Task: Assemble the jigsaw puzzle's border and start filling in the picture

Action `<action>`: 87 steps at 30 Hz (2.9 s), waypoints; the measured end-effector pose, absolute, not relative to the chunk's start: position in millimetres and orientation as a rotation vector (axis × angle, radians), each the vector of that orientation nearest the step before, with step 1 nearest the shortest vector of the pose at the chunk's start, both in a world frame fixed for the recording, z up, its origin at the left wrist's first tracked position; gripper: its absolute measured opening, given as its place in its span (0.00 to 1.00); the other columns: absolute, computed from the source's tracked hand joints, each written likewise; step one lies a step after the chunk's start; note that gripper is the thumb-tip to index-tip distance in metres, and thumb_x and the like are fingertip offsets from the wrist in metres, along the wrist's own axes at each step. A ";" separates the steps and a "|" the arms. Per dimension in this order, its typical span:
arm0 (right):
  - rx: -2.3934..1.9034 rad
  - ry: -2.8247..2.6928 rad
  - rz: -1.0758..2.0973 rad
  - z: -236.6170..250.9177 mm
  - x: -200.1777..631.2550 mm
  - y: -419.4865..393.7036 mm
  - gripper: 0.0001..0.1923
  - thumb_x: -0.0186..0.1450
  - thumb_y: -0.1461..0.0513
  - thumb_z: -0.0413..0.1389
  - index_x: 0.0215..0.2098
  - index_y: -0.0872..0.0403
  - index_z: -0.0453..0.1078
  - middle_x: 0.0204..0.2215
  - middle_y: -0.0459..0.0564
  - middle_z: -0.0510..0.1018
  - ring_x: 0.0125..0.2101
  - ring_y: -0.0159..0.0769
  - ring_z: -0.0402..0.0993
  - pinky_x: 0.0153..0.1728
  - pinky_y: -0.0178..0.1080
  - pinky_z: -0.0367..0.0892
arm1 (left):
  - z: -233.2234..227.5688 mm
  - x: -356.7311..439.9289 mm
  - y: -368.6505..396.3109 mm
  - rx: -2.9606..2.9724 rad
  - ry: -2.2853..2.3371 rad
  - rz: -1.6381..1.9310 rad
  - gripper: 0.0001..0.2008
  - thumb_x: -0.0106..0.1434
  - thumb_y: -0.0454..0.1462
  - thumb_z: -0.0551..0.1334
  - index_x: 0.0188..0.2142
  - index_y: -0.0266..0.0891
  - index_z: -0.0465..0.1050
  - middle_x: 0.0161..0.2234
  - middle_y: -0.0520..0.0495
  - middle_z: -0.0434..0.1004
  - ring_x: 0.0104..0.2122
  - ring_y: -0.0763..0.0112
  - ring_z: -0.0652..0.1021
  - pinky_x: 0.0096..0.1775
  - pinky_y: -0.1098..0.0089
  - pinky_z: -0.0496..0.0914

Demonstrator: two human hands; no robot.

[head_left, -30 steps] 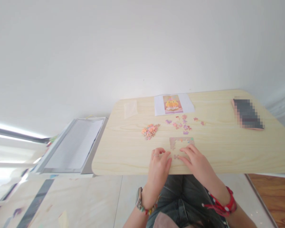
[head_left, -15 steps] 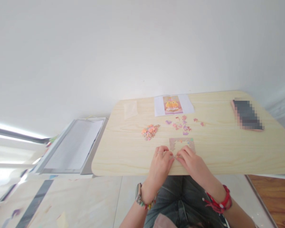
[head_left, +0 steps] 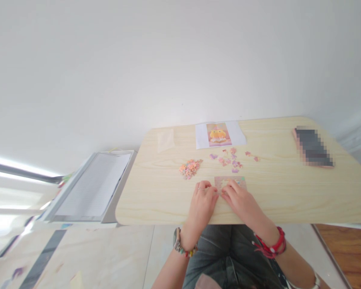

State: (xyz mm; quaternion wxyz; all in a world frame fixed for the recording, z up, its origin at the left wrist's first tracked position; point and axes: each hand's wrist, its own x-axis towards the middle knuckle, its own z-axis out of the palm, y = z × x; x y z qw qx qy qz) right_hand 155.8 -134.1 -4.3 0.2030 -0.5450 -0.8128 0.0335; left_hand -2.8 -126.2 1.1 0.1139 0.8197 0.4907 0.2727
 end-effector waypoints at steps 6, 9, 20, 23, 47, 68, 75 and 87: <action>-1.490 -2.259 0.126 0.1 154.9 -135.4 0.10 0.66 0.64 0.47 0.31 0.54 0.69 0.34 0.53 0.73 0.31 0.37 0.72 0.30 0.37 0.66 | 2.3 -3.5 -127.8 2.380 1.435 0.805 0.08 0.59 0.29 0.58 0.38 0.39 0.68 0.39 0.45 0.62 0.40 0.65 0.68 0.43 0.61 0.70; -1.473 -2.241 0.142 0.9 154.8 -136.7 0.11 0.66 0.65 0.47 0.31 0.54 0.70 0.32 0.52 0.73 0.31 0.36 0.72 0.32 0.38 0.67 | 1.8 -2.6 -129.0 2.370 1.454 0.811 0.07 0.59 0.29 0.57 0.37 0.39 0.70 0.38 0.45 0.62 0.40 0.65 0.68 0.42 0.61 0.70; -1.502 -2.274 -0.053 -2.2 152.5 -147.4 0.14 0.67 0.66 0.45 0.33 0.55 0.73 0.26 0.51 0.72 0.27 0.36 0.68 0.29 0.39 0.64 | 4.7 4.4 -139.6 2.380 1.595 0.891 0.08 0.62 0.31 0.56 0.33 0.41 0.74 0.38 0.44 0.65 0.38 0.65 0.67 0.40 0.63 0.71; -1.482 -2.243 -0.063 -3.5 149.7 -149.5 0.14 0.67 0.67 0.45 0.34 0.55 0.73 0.26 0.50 0.72 0.26 0.36 0.68 0.29 0.39 0.64 | 5.8 5.0 -142.9 2.410 1.603 0.887 0.09 0.63 0.32 0.56 0.36 0.42 0.74 0.40 0.44 0.66 0.39 0.64 0.67 0.40 0.62 0.71; -1.800 -1.966 0.092 -3.6 284.5 -70.3 0.14 0.62 0.59 0.48 0.43 0.56 0.69 0.38 0.55 0.70 0.38 0.42 0.70 0.39 0.42 0.65 | -7.0 -23.5 -125.7 2.314 1.588 1.217 0.09 0.62 0.30 0.54 0.38 0.38 0.71 0.39 0.44 0.65 0.34 0.70 0.72 0.35 0.69 0.71; -1.765 -2.035 0.254 11.7 277.4 -72.0 0.11 0.63 0.56 0.48 0.29 0.53 0.66 0.31 0.51 0.71 0.34 0.40 0.69 0.37 0.41 0.64 | -8.8 -21.6 -125.8 2.318 1.591 1.184 0.08 0.62 0.31 0.54 0.37 0.39 0.71 0.39 0.43 0.66 0.37 0.68 0.72 0.35 0.68 0.71; -1.679 -1.974 0.353 14.9 223.8 -157.0 0.09 0.65 0.57 0.48 0.32 0.51 0.65 0.31 0.48 0.70 0.30 0.35 0.70 0.32 0.38 0.65 | -4.8 -16.7 -130.2 2.360 1.573 1.130 0.09 0.62 0.31 0.54 0.38 0.39 0.71 0.39 0.43 0.66 0.38 0.67 0.70 0.37 0.66 0.71; -1.806 -1.829 0.172 9.1 186.3 -180.9 0.11 0.67 0.57 0.45 0.32 0.53 0.64 0.30 0.52 0.71 0.31 0.40 0.71 0.32 0.41 0.66 | 10.7 29.7 -155.2 2.398 1.298 0.921 0.09 0.62 0.29 0.53 0.39 0.38 0.69 0.40 0.42 0.65 0.39 0.65 0.68 0.40 0.63 0.70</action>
